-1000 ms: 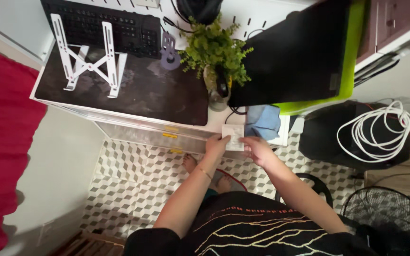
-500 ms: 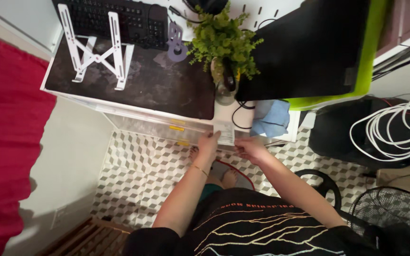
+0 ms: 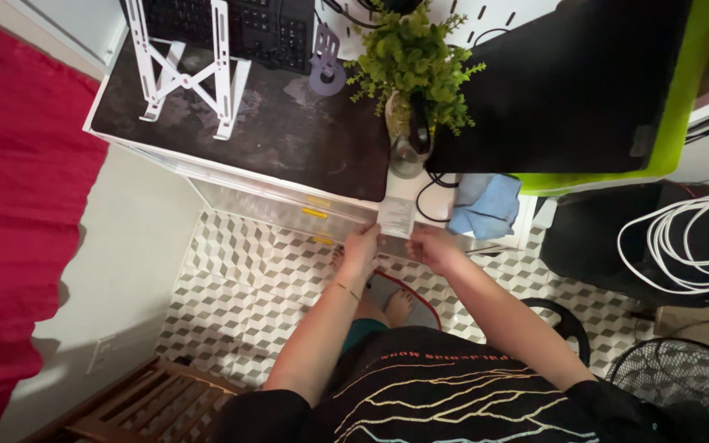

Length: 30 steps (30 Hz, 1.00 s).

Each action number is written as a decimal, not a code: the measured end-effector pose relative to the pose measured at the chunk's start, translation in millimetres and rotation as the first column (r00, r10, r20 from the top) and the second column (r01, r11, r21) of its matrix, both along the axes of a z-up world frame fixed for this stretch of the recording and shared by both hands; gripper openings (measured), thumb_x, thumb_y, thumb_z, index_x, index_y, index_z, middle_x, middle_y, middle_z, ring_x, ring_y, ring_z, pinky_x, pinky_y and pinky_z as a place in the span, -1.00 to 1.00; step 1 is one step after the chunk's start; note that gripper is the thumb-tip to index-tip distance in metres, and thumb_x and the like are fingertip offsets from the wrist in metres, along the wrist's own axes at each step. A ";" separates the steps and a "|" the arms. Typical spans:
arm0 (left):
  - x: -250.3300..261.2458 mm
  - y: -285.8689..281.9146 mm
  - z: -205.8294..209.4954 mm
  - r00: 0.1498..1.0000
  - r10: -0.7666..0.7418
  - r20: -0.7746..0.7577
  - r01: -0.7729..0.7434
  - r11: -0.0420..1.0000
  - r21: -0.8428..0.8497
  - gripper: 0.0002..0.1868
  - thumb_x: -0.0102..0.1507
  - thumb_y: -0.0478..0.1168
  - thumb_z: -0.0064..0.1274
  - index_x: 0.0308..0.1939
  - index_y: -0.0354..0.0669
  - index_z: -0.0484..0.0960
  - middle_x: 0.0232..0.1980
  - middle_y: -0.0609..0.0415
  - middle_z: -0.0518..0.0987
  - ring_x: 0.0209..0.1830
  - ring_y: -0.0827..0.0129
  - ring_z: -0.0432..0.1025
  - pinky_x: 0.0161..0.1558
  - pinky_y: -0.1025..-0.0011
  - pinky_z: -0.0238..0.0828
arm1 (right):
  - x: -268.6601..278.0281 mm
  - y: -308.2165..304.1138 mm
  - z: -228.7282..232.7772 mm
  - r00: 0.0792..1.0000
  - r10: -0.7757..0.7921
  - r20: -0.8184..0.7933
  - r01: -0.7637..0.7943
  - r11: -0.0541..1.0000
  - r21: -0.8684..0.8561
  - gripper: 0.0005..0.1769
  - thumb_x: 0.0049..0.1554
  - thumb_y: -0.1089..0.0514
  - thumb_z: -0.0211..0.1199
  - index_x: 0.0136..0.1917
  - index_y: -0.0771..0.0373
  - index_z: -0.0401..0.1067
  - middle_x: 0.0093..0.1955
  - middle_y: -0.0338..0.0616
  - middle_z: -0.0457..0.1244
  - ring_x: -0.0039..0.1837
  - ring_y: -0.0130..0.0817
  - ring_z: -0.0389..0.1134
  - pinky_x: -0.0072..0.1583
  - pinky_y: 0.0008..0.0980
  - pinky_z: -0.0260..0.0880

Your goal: The person organizes a desk by coiling and placing headphones, a mouse, and a power bank. They then wipe the desk surface and a laptop with a cloth, close the laptop, and move it aside. Finally, they remove a laptop stand and a keyboard from the desk.

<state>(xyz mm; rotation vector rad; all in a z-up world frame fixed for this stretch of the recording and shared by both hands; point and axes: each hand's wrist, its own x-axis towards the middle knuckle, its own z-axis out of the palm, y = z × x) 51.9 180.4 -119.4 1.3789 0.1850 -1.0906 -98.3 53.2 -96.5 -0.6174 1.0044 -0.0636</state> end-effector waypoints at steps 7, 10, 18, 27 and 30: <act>-4.4 -14.7 6.1 0.991 0.131 0.032 -0.129 0.990 -0.058 -0.80 0.27 -0.46 0.07 -0.03 -0.44 0.56 -0.14 -0.07 0.59 -0.27 0.30 0.57 -0.25 0.45 0.58 | 11.8 -4.1 7.8 0.997 -0.076 0.033 0.077 0.997 -0.028 -0.83 0.23 0.30 0.13 0.07 0.41 0.43 -0.15 0.02 0.37 -0.17 -0.22 0.40 -0.10 -0.28 0.48; 1.2 -31.2 13.7 0.987 0.153 0.038 -0.149 0.984 -0.099 -0.80 0.21 -0.47 0.10 -0.08 -0.42 0.56 -0.18 -0.04 0.61 -0.31 0.33 0.56 -0.31 0.47 0.54 | 13.3 -3.8 10.7 0.997 -0.073 -0.015 0.072 0.997 -0.037 -0.81 0.23 0.27 0.12 0.09 0.39 0.42 -0.12 0.05 0.39 -0.16 -0.20 0.40 -0.09 -0.26 0.48; 4.7 -49.7 22.6 0.971 0.137 0.197 -0.150 0.987 0.054 -0.77 0.10 -0.47 0.21 -0.18 -0.35 0.56 -0.36 0.01 0.57 -0.51 0.37 0.48 -0.50 0.43 0.38 | -3.5 -13.2 19.0 0.997 0.065 -0.047 -0.065 0.998 0.008 -0.68 0.25 0.09 0.14 0.21 0.28 0.42 0.04 0.01 0.43 -0.10 -0.21 0.40 0.02 -0.21 0.48; 11.4 -41.3 24.2 0.947 0.100 0.305 -0.139 0.984 0.109 -0.90 0.10 -0.40 0.23 -0.36 -0.29 0.60 -0.42 0.05 0.60 -0.50 0.41 0.49 -0.44 0.42 0.42 | -20.4 -43.3 36.3 0.999 0.036 -0.017 -0.037 0.997 -0.065 -0.69 0.24 0.14 0.10 0.21 0.29 0.42 -0.01 0.03 0.39 -0.06 -0.15 0.44 0.00 -0.21 0.50; 11.0 -31.8 22.7 0.939 0.116 0.323 -0.163 0.979 0.121 -0.90 0.12 -0.34 0.23 -0.35 -0.28 0.62 -0.42 0.08 0.59 -0.48 0.44 0.46 -0.42 0.40 0.41 | -13.2 -47.2 46.5 1.000 0.017 0.020 -0.016 0.999 -0.030 -0.72 0.26 0.15 0.12 0.19 0.31 0.42 -0.02 0.04 0.40 -0.08 -0.16 0.41 -0.04 -0.22 0.47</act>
